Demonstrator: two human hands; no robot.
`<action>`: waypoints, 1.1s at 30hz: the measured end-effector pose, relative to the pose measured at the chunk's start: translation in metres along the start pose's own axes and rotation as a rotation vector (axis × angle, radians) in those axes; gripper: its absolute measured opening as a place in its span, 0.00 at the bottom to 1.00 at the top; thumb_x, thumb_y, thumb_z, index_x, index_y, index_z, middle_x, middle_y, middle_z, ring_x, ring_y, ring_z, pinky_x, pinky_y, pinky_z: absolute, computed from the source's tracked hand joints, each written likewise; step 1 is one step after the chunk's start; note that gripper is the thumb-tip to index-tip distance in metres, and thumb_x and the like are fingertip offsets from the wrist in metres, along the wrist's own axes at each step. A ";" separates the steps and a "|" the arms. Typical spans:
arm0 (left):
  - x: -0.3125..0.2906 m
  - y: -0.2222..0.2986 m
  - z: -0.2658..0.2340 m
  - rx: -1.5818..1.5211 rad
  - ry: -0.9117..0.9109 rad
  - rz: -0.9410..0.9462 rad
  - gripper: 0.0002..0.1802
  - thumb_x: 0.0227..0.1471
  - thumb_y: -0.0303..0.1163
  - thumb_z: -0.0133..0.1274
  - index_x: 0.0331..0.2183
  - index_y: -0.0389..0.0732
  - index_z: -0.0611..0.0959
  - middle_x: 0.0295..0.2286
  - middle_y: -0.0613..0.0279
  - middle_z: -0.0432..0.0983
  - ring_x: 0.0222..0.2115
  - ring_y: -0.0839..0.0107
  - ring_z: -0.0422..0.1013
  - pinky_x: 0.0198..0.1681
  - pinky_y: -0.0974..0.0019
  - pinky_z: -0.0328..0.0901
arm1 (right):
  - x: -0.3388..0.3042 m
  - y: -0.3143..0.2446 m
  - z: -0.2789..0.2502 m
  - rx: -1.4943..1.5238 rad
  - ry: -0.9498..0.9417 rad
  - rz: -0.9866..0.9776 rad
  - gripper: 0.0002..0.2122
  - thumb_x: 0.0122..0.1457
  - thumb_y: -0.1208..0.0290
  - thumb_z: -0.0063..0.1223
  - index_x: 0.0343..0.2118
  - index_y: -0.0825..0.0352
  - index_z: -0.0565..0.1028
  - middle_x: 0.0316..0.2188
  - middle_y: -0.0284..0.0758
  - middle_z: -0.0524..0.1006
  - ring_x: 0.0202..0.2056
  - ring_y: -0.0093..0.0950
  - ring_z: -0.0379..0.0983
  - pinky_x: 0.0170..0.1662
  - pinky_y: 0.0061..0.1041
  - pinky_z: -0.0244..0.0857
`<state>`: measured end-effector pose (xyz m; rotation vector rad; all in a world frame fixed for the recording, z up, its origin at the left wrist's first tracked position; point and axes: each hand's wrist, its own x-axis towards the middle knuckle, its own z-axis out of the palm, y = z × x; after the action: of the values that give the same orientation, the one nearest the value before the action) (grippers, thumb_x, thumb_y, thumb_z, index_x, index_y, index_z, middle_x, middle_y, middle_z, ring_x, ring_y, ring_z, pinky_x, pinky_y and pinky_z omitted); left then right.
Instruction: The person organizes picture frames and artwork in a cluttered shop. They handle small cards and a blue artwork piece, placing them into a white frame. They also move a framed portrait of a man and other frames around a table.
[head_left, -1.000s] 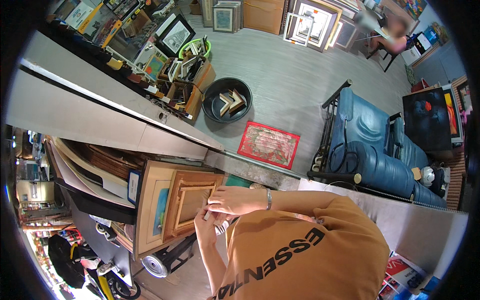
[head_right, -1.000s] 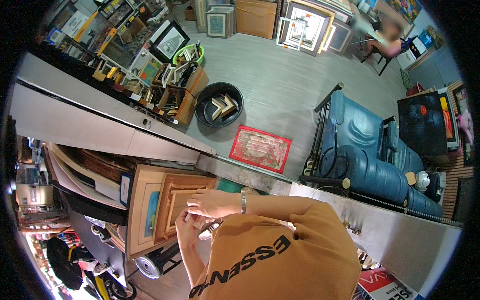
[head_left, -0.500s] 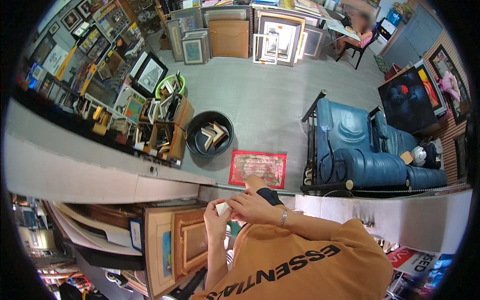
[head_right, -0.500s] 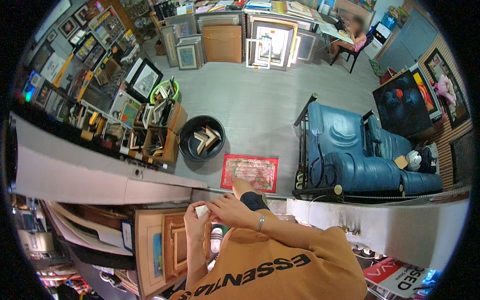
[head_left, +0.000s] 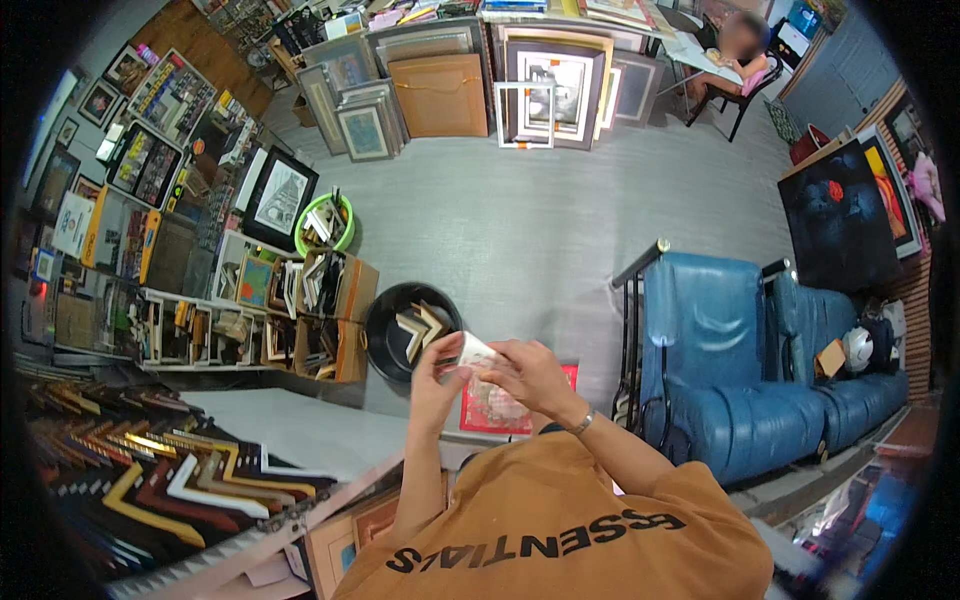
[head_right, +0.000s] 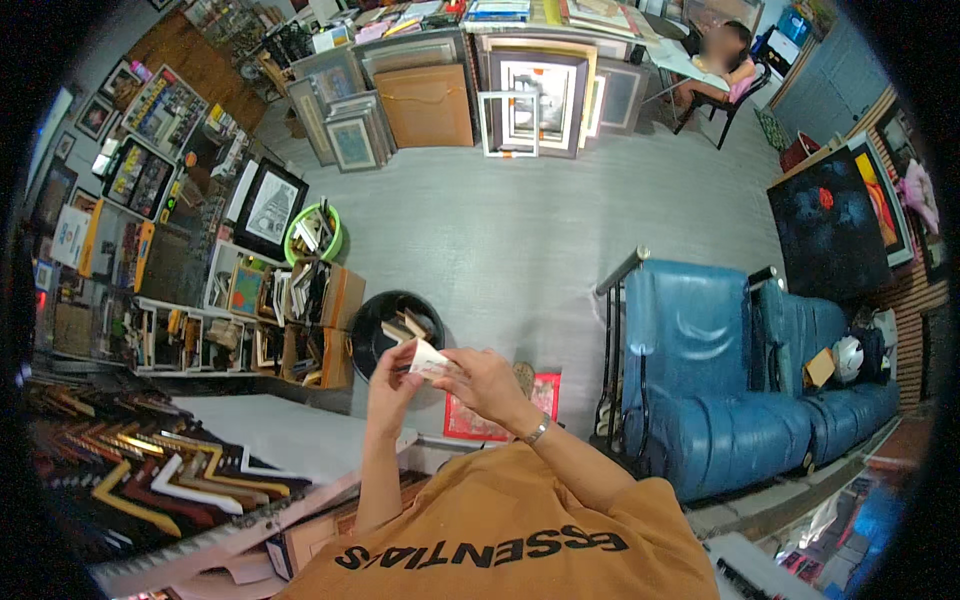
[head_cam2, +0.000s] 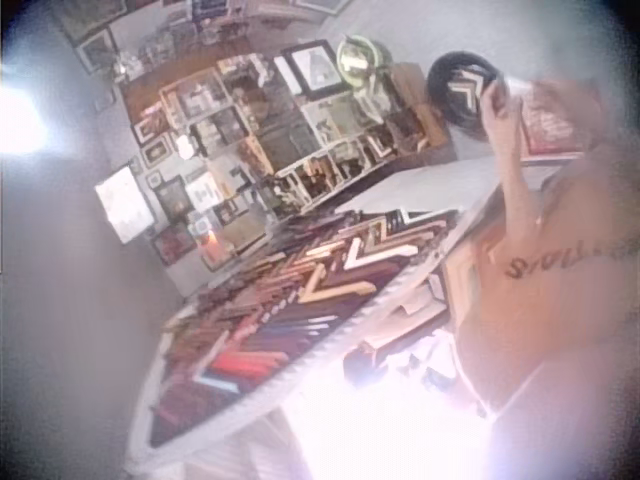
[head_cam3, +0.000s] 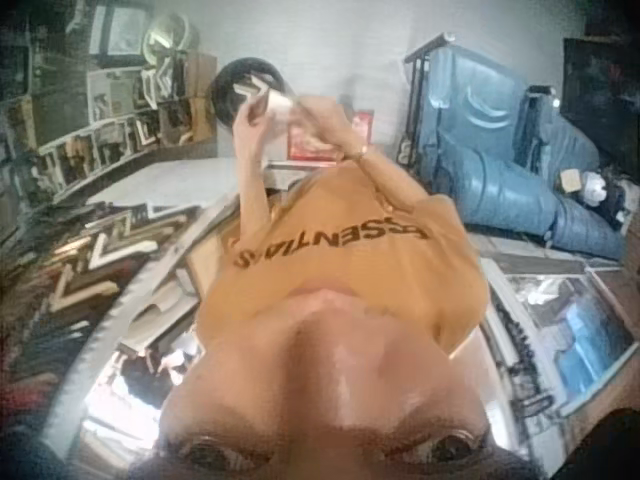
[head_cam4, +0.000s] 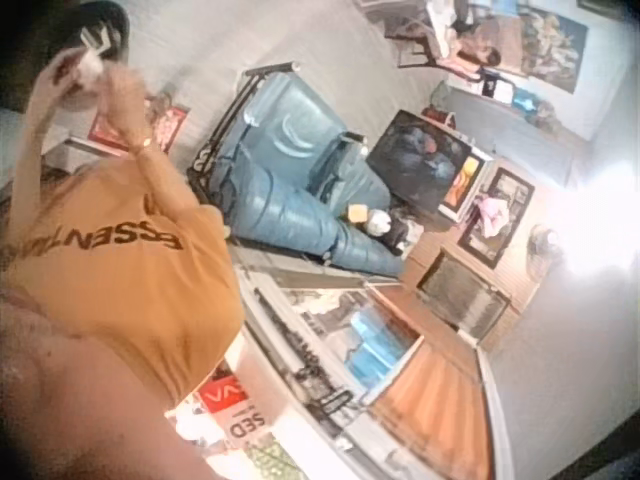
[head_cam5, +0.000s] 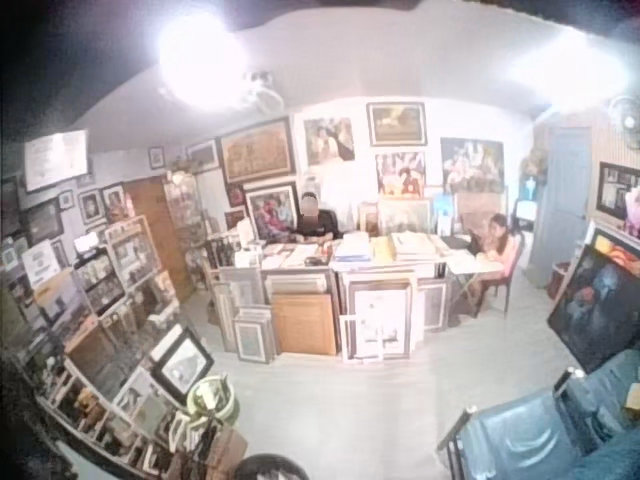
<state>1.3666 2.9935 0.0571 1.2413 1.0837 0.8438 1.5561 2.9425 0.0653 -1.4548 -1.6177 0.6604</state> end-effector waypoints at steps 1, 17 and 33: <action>0.024 0.005 0.018 -0.104 -0.138 0.052 0.33 0.47 0.24 0.62 0.55 0.37 0.72 0.50 0.58 0.72 0.47 0.70 0.70 0.50 0.66 0.65 | 0.021 0.013 -0.020 0.048 0.001 0.051 0.15 0.52 0.64 0.64 0.41 0.65 0.78 0.31 0.40 0.80 0.31 0.39 0.76 0.36 0.34 0.68; 0.397 -0.036 0.189 -0.597 -0.273 -0.345 0.10 0.59 0.29 0.53 0.42 0.35 0.76 0.41 0.51 0.79 0.35 0.69 0.77 0.39 0.64 0.73 | 0.255 0.219 -0.132 0.129 0.073 0.515 0.10 0.60 0.72 0.56 0.41 0.74 0.79 0.26 0.33 0.80 0.30 0.18 0.75 0.36 0.21 0.70; 0.758 -0.001 0.130 -0.484 0.230 -0.404 0.10 0.59 0.31 0.54 0.38 0.40 0.71 0.29 0.61 0.74 0.26 0.68 0.76 0.31 0.64 0.73 | 0.613 0.528 -0.222 -0.033 -0.022 0.585 0.13 0.60 0.64 0.55 0.38 0.70 0.79 0.29 0.46 0.80 0.29 0.42 0.77 0.36 0.34 0.71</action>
<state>1.7154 3.6658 -0.0759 0.5075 1.1721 0.8776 2.0404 3.6036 -0.1141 -1.9707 -1.2136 0.9756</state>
